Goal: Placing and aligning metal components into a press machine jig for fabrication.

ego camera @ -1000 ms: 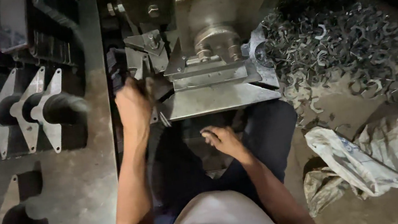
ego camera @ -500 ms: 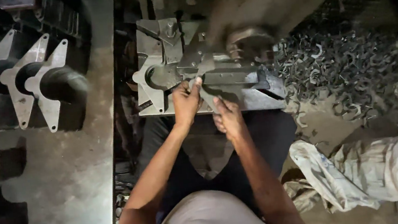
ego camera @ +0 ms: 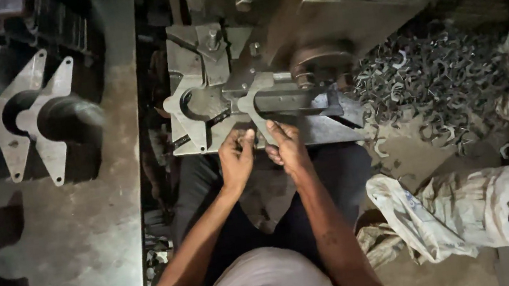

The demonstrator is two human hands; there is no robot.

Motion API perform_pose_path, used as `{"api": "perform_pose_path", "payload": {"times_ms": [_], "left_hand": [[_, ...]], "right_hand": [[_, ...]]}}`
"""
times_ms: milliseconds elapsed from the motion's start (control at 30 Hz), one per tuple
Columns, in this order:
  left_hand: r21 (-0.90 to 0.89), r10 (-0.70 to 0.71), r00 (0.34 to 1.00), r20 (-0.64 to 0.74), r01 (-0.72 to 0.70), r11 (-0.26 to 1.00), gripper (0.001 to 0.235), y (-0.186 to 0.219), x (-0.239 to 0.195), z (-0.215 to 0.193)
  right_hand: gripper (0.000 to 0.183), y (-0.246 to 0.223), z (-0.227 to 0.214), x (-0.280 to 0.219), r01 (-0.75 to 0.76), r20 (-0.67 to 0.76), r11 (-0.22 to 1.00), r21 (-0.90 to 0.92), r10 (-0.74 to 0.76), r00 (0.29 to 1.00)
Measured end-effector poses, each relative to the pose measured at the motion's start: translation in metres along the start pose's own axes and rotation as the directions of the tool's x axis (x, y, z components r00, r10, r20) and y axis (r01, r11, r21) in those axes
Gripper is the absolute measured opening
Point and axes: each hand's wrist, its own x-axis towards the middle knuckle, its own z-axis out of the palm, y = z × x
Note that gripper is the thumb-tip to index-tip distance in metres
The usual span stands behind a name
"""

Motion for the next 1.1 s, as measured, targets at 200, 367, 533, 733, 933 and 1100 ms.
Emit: {"api": "perform_pose_path", "payload": {"times_ms": [200, 367, 533, 733, 933, 1100], "left_hand": [[0.160, 0.085, 0.996, -0.003, -0.084, 0.984, 0.021, 0.009, -0.008, -0.002], [0.166, 0.114, 0.993, 0.040, -0.119, 0.979, 0.018, 0.014, -0.023, -0.005], [0.317, 0.029, 0.999, 0.044, -0.042, 0.948, 0.015, 0.015, -0.034, -0.003], [0.603, 0.646, 0.714, 0.268, -0.647, 0.466, 0.049, 0.063, -0.016, 0.002], [0.673, 0.289, 0.756, 0.587, -0.654, 0.345, 0.040, 0.056, 0.060, 0.013], [0.388, 0.469, 0.750, 0.466, -0.650, 0.653, 0.012, 0.056, 0.073, 0.002]], "right_hand": [[0.030, -0.007, 0.004, -0.002, 0.031, 0.036, 0.999, 0.033, -0.032, 0.999], [0.037, 0.002, -0.002, 0.000, 0.066, 0.048, 0.997, 0.032, -0.067, 0.997], [0.026, -0.021, 0.009, -0.007, -0.007, -0.016, 0.989, 0.148, 0.009, 1.000], [0.058, -0.055, -0.019, -0.059, -0.020, 0.297, 0.952, 0.305, -0.075, 0.952], [0.037, -0.001, -0.046, -0.013, 0.388, -0.172, 0.868, -0.311, -0.453, 0.875], [0.032, -0.050, -0.019, -0.036, 0.381, -0.074, 0.864, 0.328, -0.379, 0.923]]}}
